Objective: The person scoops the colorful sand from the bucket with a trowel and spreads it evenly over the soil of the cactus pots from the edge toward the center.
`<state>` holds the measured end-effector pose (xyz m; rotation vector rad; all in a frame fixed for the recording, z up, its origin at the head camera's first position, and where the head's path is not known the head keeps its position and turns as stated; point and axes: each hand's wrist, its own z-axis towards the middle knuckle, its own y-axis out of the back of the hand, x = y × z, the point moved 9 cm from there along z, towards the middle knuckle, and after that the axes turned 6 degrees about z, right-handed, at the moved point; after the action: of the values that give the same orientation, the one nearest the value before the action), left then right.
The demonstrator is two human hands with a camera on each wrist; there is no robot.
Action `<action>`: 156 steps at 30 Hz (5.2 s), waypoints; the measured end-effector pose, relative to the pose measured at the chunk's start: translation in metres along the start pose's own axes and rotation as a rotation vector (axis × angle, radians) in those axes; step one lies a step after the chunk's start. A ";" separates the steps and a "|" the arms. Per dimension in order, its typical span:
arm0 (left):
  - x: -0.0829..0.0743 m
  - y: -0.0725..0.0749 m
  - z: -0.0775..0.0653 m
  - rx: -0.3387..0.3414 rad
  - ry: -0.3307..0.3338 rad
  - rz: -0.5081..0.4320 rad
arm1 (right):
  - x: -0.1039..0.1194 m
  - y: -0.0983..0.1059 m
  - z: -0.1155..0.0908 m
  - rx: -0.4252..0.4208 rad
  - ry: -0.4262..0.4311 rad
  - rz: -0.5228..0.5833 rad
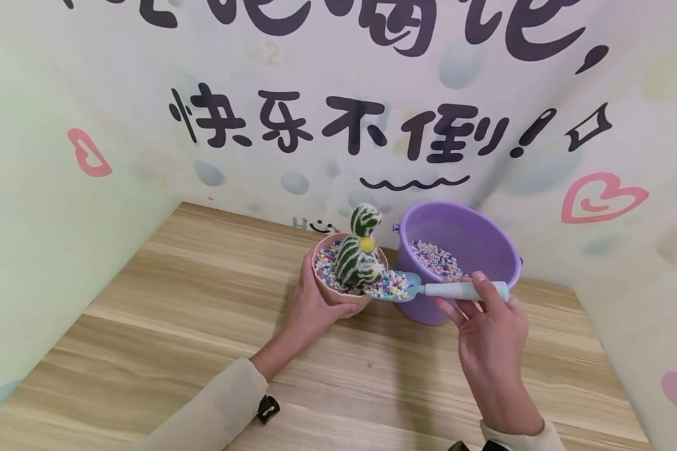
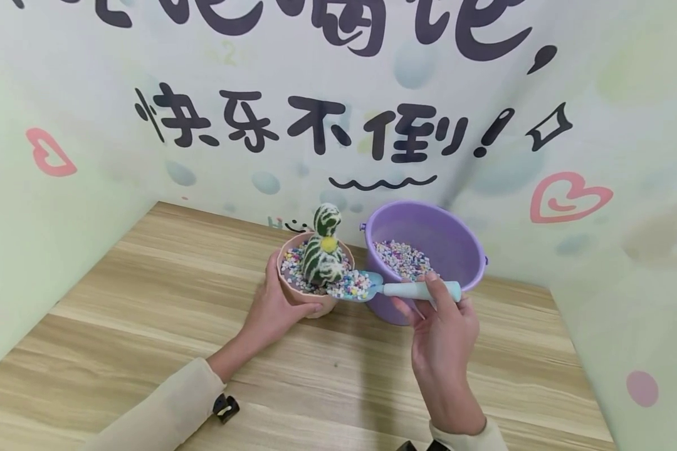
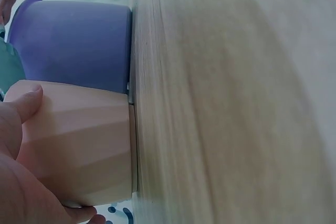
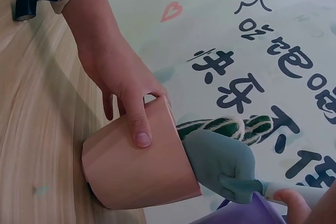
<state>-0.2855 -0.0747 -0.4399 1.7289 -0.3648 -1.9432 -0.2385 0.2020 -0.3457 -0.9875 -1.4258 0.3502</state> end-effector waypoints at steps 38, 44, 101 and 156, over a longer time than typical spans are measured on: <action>-0.012 0.002 0.012 0.160 -0.048 0.027 | 0.006 -0.008 0.004 0.066 -0.055 -0.080; -0.009 0.001 0.013 0.180 -0.063 0.001 | 0.004 -0.006 0.003 0.062 -0.076 -0.088; -0.014 0.003 0.010 0.143 -0.072 0.125 | -0.006 -0.025 0.004 0.138 -0.118 -0.185; -0.019 0.005 0.019 0.226 -0.138 0.091 | -0.006 -0.032 0.019 0.213 -0.285 -0.041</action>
<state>-0.3022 -0.0714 -0.4182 1.6847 -0.7249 -2.0238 -0.2682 0.1854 -0.3286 -0.7548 -1.6237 0.6189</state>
